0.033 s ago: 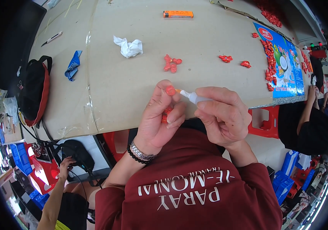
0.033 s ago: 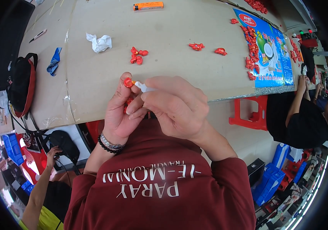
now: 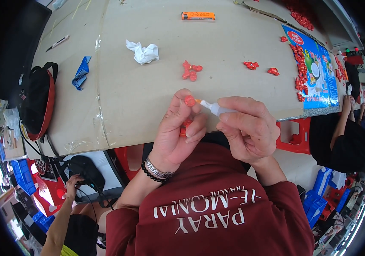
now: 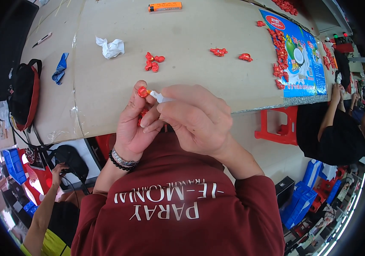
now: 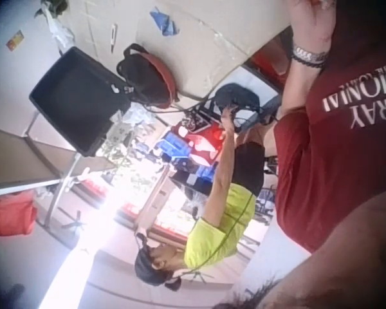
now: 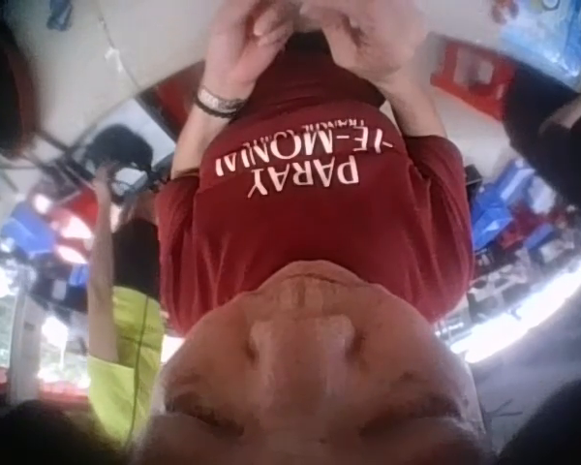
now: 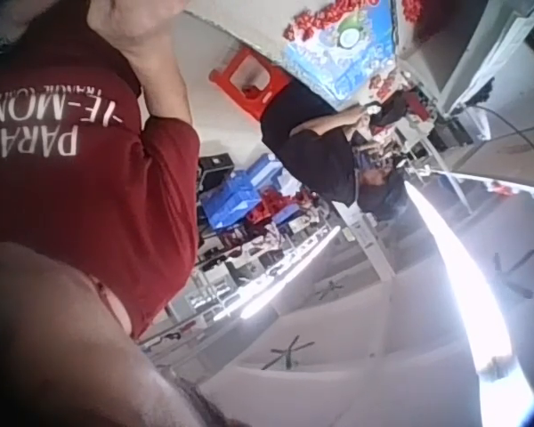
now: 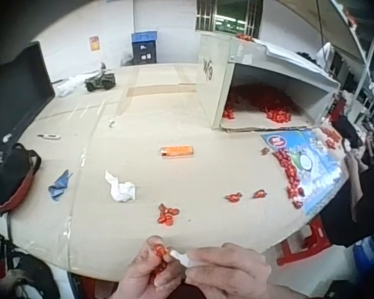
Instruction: The person applies glue from a bottle to small red plastic pieces, then joins them together by hand.
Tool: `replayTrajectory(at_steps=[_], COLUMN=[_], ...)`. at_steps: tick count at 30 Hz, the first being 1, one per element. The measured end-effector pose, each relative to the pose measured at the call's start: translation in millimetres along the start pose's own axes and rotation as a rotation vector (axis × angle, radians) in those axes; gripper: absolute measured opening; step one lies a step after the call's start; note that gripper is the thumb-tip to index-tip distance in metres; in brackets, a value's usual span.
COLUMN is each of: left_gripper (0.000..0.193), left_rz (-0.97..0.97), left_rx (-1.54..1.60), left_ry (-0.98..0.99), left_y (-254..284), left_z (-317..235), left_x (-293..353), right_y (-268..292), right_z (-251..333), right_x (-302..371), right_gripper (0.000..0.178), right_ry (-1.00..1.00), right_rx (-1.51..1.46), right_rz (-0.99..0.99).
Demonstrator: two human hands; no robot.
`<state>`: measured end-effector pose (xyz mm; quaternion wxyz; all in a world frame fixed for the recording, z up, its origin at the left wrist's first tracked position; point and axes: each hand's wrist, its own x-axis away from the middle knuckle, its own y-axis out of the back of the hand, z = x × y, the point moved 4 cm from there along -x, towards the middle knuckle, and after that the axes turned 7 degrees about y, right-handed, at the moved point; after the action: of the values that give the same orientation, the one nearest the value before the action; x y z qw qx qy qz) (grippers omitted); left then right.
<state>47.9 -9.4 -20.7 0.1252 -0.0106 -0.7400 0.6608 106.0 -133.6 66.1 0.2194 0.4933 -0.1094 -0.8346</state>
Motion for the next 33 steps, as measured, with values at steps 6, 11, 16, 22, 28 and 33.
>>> replayTrajectory(at_steps=[6,11,16,22,28,33], left_gripper=[0.013,0.014,0.015,0.014,0.014,0.013], left_rz=[-0.017,-0.027,0.024,0.004,-0.004,-0.031], left_rx=[0.015,0.032,0.034,-0.004,-0.083,-0.123], left_ry=[0.007,0.017,0.021,-0.001,-0.06,-0.098], left_y=[-0.1,-0.2,-0.3,1.2,-0.3,-3.1], left_z=[-0.3,1.4,1.7,0.7,-1.0,-2.5], left_x=[0.8,1.1,0.1,0.6,1.2,2.1], right_y=[2.3,0.9,-0.7,-0.2,0.9,0.1], right_z=[3.1,0.9,1.7,1.2,1.8,1.1], right_x=[-1.3,0.4,0.5,0.9,0.7,1.2], right_gripper=[0.028,0.03,0.031,0.031,0.029,0.028], right_ry=[0.001,0.013,0.016,0.023,0.026,0.052], right_rx=[-0.035,-0.034,-0.021,-0.01,-0.002,-0.013], right_rz=[-0.017,-0.017,-0.012,-0.022,-0.029,-0.045])
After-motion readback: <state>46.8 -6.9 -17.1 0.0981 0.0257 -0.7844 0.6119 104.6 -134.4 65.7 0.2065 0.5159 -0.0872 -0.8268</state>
